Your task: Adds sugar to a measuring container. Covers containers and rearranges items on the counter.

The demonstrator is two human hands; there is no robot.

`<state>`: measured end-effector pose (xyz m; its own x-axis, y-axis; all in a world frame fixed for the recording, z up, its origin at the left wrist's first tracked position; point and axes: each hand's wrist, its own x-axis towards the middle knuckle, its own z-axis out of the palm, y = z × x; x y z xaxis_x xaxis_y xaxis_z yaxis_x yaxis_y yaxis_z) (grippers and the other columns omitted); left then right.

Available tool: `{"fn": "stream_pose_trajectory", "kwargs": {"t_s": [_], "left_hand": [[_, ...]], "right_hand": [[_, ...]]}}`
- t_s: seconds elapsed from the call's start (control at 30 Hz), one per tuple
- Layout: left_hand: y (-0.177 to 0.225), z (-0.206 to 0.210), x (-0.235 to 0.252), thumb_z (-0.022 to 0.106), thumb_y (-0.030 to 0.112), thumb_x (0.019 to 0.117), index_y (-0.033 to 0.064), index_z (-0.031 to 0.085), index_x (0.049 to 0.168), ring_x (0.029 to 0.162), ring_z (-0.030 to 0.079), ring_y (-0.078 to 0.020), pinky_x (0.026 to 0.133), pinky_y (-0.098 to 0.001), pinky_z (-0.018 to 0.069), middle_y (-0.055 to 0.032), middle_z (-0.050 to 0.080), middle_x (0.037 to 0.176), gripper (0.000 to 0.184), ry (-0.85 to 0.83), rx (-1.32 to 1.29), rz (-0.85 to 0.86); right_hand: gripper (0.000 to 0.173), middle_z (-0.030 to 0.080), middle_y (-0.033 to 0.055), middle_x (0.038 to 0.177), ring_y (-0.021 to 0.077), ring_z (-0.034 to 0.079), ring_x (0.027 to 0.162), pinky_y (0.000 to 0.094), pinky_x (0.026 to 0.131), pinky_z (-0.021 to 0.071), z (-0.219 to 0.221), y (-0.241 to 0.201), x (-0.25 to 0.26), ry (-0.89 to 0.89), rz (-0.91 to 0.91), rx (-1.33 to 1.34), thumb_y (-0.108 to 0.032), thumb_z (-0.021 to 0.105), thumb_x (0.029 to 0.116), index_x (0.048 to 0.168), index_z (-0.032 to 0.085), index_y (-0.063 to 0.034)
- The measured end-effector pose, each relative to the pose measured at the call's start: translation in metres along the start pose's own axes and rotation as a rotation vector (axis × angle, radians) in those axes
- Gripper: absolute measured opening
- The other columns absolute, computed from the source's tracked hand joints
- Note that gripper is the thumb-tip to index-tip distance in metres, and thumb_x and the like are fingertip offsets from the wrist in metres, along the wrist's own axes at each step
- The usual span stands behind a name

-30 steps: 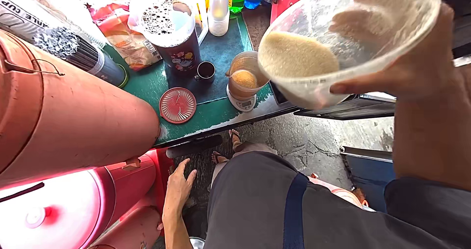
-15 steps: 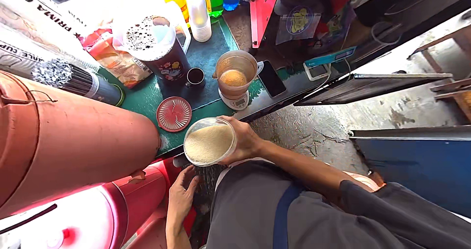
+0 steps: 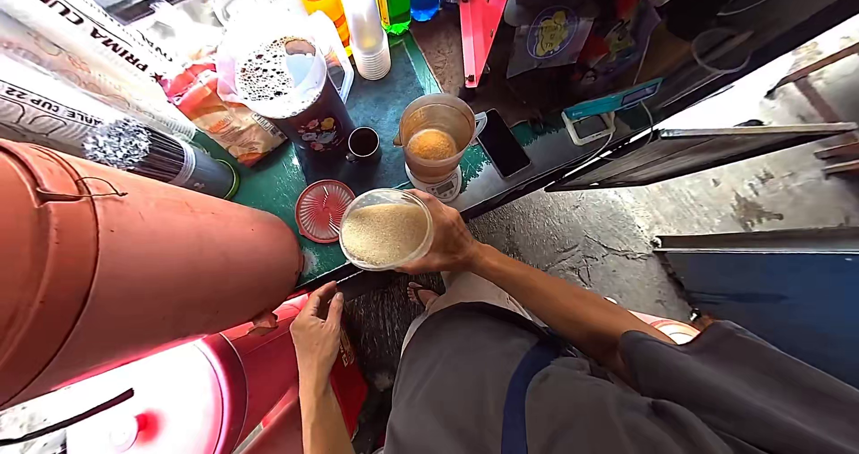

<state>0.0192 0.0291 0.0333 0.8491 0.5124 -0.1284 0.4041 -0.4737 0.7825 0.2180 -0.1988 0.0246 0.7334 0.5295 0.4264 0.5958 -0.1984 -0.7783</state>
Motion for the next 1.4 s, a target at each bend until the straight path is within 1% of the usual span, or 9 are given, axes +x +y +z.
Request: {"fn": "stream_pose_trajectory", "kwargs": {"t_s": [0.1, 0.17, 0.23, 0.33, 0.43, 0.57, 0.77, 1.1, 1.4], "left_hand": [[0.0, -0.002, 0.007, 0.065, 0.017, 0.097, -0.0006, 0.069, 0.12, 0.105, 0.071, -0.0085, 0.094, -0.025, 0.0577, -0.0103, 0.074, 0.115, 0.029, 0.017, -0.051, 0.025], [-0.003, -0.001, 0.008, 0.065, 0.017, 0.0966, 0.0, 0.07, 0.12, 0.105, 0.071, -0.0084, 0.094, -0.025, 0.0574, -0.0103, 0.074, 0.115, 0.029, 0.01, -0.047, 0.015], [-0.007, 0.005, 0.008, 0.065, 0.017, 0.0972, 0.0006, 0.069, 0.121, 0.106, 0.071, -0.0089, 0.095, -0.0263, 0.057, -0.0106, 0.073, 0.117, 0.03, -0.013, -0.043, -0.016], [-0.009, 0.018, 0.008, 0.065, 0.017, 0.0974, 0.0001, 0.069, 0.122, 0.106, 0.071, -0.0103, 0.095, -0.0274, 0.0573, -0.0116, 0.073, 0.117, 0.031, -0.045, -0.061, -0.03], [-0.012, 0.029, 0.008, 0.065, 0.02, 0.0983, 0.0018, 0.069, 0.125, 0.106, 0.071, -0.013, 0.097, -0.0319, 0.0573, -0.0117, 0.073, 0.118, 0.032, -0.094, -0.022, -0.029], [-0.013, 0.034, 0.004, 0.064, 0.022, 0.0983, 0.0031, 0.069, 0.125, 0.105, 0.072, -0.0147, 0.096, -0.0344, 0.0578, -0.0116, 0.073, 0.118, 0.033, -0.103, 0.017, -0.045], [-0.023, 0.032, -0.007, 0.064, 0.021, 0.0981, 0.0037, 0.07, 0.124, 0.104, 0.072, -0.017, 0.095, -0.0373, 0.0577, -0.0122, 0.073, 0.116, 0.032, -0.076, 0.069, -0.083], [-0.025, 0.03, -0.011, 0.063, 0.02, 0.0992, 0.0024, 0.069, 0.126, 0.111, 0.071, -0.0222, 0.1, -0.043, 0.0556, -0.0146, 0.072, 0.121, 0.032, -0.093, 0.106, -0.112], [-0.029, 0.029, -0.009, 0.064, 0.019, 0.0986, 0.0029, 0.069, 0.125, 0.109, 0.071, -0.0199, 0.098, -0.0388, 0.0568, -0.014, 0.072, 0.12, 0.031, -0.047, 0.116, -0.088]], "right_hand": [[0.116, 0.064, 0.0164, 0.133, 0.0195, 0.063, 0.123, 0.0367, 0.103, 0.0561, -0.051, -0.024, 0.003, -0.046, -0.02, -0.027, -0.058, 0.092, 0.0557, 0.143, 0.048, 0.0042], [0.115, 0.065, 0.014, 0.133, 0.0159, 0.064, 0.123, 0.0357, 0.103, 0.0567, -0.097, -0.039, 0.01, -0.07, 0.016, -0.048, -0.058, 0.092, 0.0579, 0.145, 0.047, 0.0028], [0.116, 0.064, 0.0136, 0.134, 0.0158, 0.062, 0.124, 0.0366, 0.105, 0.0554, -0.143, -0.048, 0.023, -0.095, 0.058, -0.15, -0.06, 0.091, 0.0589, 0.146, 0.046, 0.0016], [0.115, 0.066, 0.0169, 0.13, 0.0217, 0.066, 0.119, 0.0428, 0.1, 0.0563, -0.193, -0.052, 0.054, -0.113, 0.024, -0.416, -0.065, 0.086, 0.0594, 0.145, 0.047, 0.0014], [0.11, 0.067, 0.0208, 0.125, 0.0298, 0.068, 0.112, 0.049, 0.093, 0.0571, -0.22, -0.044, 0.087, -0.162, -0.055, -0.597, -0.064, 0.085, 0.0613, 0.142, 0.049, 0.0011], [0.109, 0.067, 0.0226, 0.124, 0.0351, 0.068, 0.111, 0.0537, 0.092, 0.0557, -0.236, -0.032, 0.115, -0.236, -0.053, -0.706, -0.063, 0.084, 0.0599, 0.141, 0.05, 0.001], [0.109, 0.067, 0.023, 0.123, 0.036, 0.068, 0.111, 0.0548, 0.092, 0.0551, -0.242, -0.019, 0.133, -0.264, -0.041, -0.735, -0.065, 0.082, 0.0593, 0.141, 0.05, 0.0007], [0.109, 0.066, 0.0223, 0.125, 0.0356, 0.067, 0.112, 0.0551, 0.092, 0.0545, -0.237, -0.017, 0.147, -0.317, -0.063, -0.74, -0.066, 0.081, 0.0602, 0.141, 0.051, -0.0004], [0.109, 0.066, 0.0225, 0.125, 0.0348, 0.067, 0.113, 0.0544, 0.094, 0.0538, -0.238, -0.018, 0.142, -0.293, -0.021, -0.715, -0.067, 0.081, 0.0608, 0.142, 0.05, -0.0012]]}}
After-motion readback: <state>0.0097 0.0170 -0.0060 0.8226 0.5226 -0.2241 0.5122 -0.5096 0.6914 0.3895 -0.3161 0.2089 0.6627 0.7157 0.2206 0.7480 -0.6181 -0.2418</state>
